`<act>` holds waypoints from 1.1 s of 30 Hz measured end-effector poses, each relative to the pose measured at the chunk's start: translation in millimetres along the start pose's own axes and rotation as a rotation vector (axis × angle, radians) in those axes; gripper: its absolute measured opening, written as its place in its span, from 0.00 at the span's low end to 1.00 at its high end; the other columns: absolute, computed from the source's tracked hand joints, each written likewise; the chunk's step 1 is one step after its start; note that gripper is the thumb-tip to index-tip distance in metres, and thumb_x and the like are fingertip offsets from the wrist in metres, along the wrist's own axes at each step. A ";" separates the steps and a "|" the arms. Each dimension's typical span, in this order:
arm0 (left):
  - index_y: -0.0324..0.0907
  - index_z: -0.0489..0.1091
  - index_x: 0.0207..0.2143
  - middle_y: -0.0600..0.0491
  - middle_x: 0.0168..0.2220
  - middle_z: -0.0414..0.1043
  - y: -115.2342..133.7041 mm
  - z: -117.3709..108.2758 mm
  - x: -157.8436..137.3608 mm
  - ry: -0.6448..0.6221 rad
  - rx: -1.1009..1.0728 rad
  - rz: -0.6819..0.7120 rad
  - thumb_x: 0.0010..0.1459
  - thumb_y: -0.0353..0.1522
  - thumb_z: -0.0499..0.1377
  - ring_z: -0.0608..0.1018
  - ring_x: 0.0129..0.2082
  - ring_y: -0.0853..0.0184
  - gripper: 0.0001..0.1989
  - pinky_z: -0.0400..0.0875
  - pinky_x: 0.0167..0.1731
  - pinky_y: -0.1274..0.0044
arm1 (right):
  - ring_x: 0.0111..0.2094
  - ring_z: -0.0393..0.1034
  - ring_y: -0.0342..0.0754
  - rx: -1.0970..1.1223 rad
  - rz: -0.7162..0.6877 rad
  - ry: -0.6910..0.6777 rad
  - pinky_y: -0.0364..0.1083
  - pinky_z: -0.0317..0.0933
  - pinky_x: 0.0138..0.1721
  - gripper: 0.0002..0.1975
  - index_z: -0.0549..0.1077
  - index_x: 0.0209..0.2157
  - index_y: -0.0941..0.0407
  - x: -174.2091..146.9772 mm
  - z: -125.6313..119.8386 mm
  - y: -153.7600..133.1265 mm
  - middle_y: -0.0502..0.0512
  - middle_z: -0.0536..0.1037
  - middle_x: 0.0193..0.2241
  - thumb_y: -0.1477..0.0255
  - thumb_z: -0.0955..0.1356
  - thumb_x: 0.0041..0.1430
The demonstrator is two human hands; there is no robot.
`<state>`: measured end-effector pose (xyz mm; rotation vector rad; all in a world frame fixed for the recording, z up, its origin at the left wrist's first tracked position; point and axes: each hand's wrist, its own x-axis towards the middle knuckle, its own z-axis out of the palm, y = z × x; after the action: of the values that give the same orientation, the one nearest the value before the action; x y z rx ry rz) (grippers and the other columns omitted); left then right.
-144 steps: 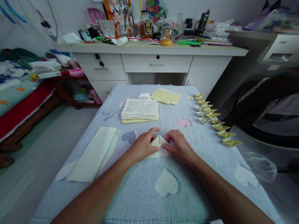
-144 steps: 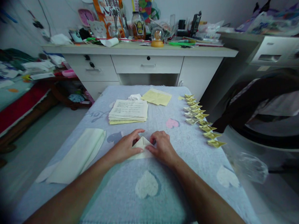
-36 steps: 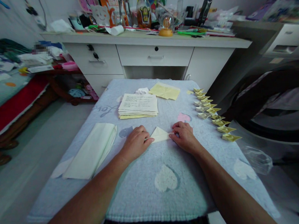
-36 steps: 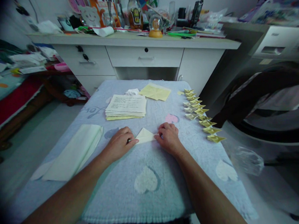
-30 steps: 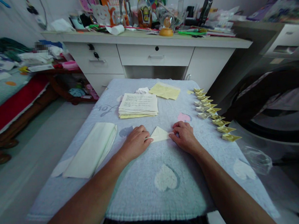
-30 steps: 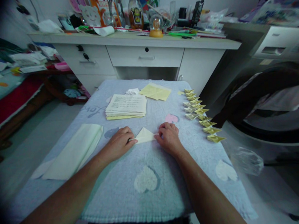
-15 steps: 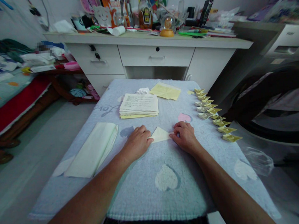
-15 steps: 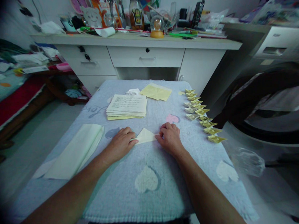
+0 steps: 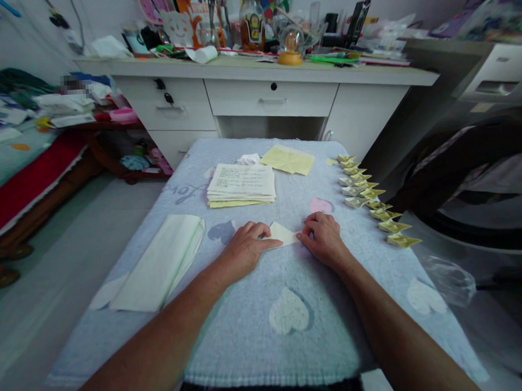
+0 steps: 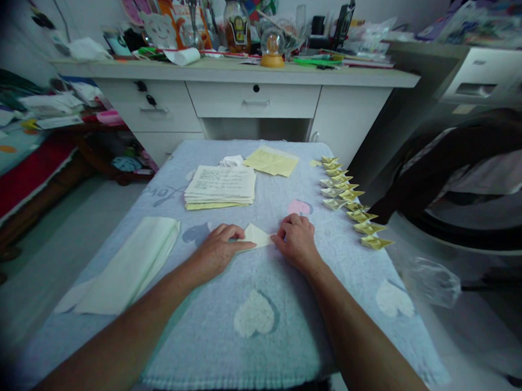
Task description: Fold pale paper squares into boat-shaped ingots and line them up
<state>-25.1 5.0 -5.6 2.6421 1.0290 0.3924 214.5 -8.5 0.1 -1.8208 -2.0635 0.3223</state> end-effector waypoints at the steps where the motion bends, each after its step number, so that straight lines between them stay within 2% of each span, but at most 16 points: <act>1: 0.59 0.71 0.49 0.55 0.45 0.65 -1.0 0.8 0.0 -0.003 -0.001 0.000 0.60 0.26 0.54 0.65 0.44 0.65 0.20 0.61 0.47 0.73 | 0.42 0.61 0.53 -0.001 -0.002 0.005 0.51 0.53 0.41 0.09 0.74 0.25 0.56 -0.1 0.3 0.0 0.57 0.71 0.39 0.67 0.69 0.55; 5: 0.59 0.72 0.49 0.54 0.44 0.65 -2.6 1.0 0.5 0.004 -0.011 -0.002 0.61 0.26 0.54 0.66 0.43 0.65 0.20 0.62 0.47 0.73 | 0.42 0.61 0.54 -0.005 0.039 0.017 0.51 0.53 0.40 0.08 0.73 0.25 0.56 0.0 -1.4 1.9 0.57 0.71 0.38 0.68 0.69 0.55; 8: 0.59 0.72 0.49 0.54 0.44 0.65 -2.4 -0.1 1.1 0.006 -0.022 0.000 0.61 0.26 0.53 0.66 0.43 0.66 0.20 0.62 0.47 0.72 | 0.42 0.61 0.56 0.002 0.060 0.121 0.52 0.54 0.41 0.03 0.73 0.31 0.55 -0.7 -5.7 1.7 0.58 0.71 0.38 0.71 0.68 0.55; 11: 0.60 0.72 0.48 0.54 0.43 0.65 -2.8 -0.1 1.6 0.015 -0.037 0.005 0.62 0.27 0.53 0.66 0.43 0.66 0.19 0.62 0.47 0.72 | 0.43 0.62 0.54 0.118 -0.112 0.257 0.51 0.55 0.44 0.06 0.72 0.36 0.56 -3.6 -7.6 -6.4 0.58 0.72 0.38 0.76 0.66 0.55; 13: 0.59 0.73 0.47 0.53 0.43 0.65 -3.5 0.7 1.8 0.021 -0.045 0.011 0.62 0.27 0.53 0.66 0.43 0.65 0.19 0.63 0.47 0.72 | 0.39 0.64 0.51 0.221 -0.273 0.217 0.48 0.57 0.42 0.07 0.70 0.34 0.57 -6.2 -4.7 -15.7 0.56 0.72 0.34 0.79 0.63 0.54; 16: 0.56 0.74 0.46 0.53 0.42 0.65 -3.8 1.8 2.0 0.027 -0.058 0.005 0.61 0.26 0.52 0.66 0.44 0.64 0.18 0.63 0.47 0.71 | 0.35 0.64 0.48 0.240 -0.333 0.078 0.46 0.57 0.39 0.09 0.70 0.34 0.57 -9.2 4.3 -28.6 0.54 0.72 0.31 0.82 0.63 0.54; 19: 0.54 0.72 0.49 0.52 0.42 0.66 -1.3 0.4 1.9 0.010 -0.060 -0.037 0.61 0.26 0.51 0.66 0.44 0.64 0.20 0.63 0.47 0.70 | 0.35 0.63 0.48 0.145 -0.310 -0.002 0.46 0.55 0.40 0.07 0.71 0.34 0.57 -9.6 11.4 -35.3 0.54 0.73 0.31 0.81 0.63 0.56; 22: 0.51 0.63 0.58 0.50 0.48 0.64 2.6 -3.9 1.0 0.017 -0.015 -0.147 0.59 0.26 0.51 0.65 0.47 0.62 0.25 0.61 0.51 0.68 | 0.36 0.62 0.49 0.034 -0.273 -0.038 0.46 0.53 0.40 0.04 0.71 0.34 0.57 -8.3 13.2 -38.8 0.54 0.73 0.32 0.76 0.64 0.60; 25: 0.51 0.56 0.61 0.50 0.54 0.61 4.9 -8.0 -0.4 0.017 0.036 -0.236 0.59 0.29 0.53 0.63 0.51 0.59 0.27 0.58 0.53 0.66 | 0.37 0.62 0.50 -0.059 -0.239 -0.055 0.47 0.51 0.39 0.04 0.71 0.35 0.56 -7.3 12.8 -43.9 0.55 0.72 0.34 0.71 0.65 0.61; 33: 0.52 0.58 0.59 0.50 0.57 0.58 3.7 -7.6 -3.9 -0.015 0.090 -0.291 0.62 0.34 0.51 0.62 0.54 0.58 0.23 0.57 0.54 0.64 | 0.38 0.62 0.52 -0.191 -0.162 -0.057 0.48 0.49 0.38 0.12 0.70 0.36 0.56 -6.7 13.2 -57.6 0.56 0.71 0.36 0.61 0.65 0.62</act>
<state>-28.2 0.9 2.1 2.5122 1.4308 0.2675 157.6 -22.3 10.7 -1.7511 -2.3344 0.1380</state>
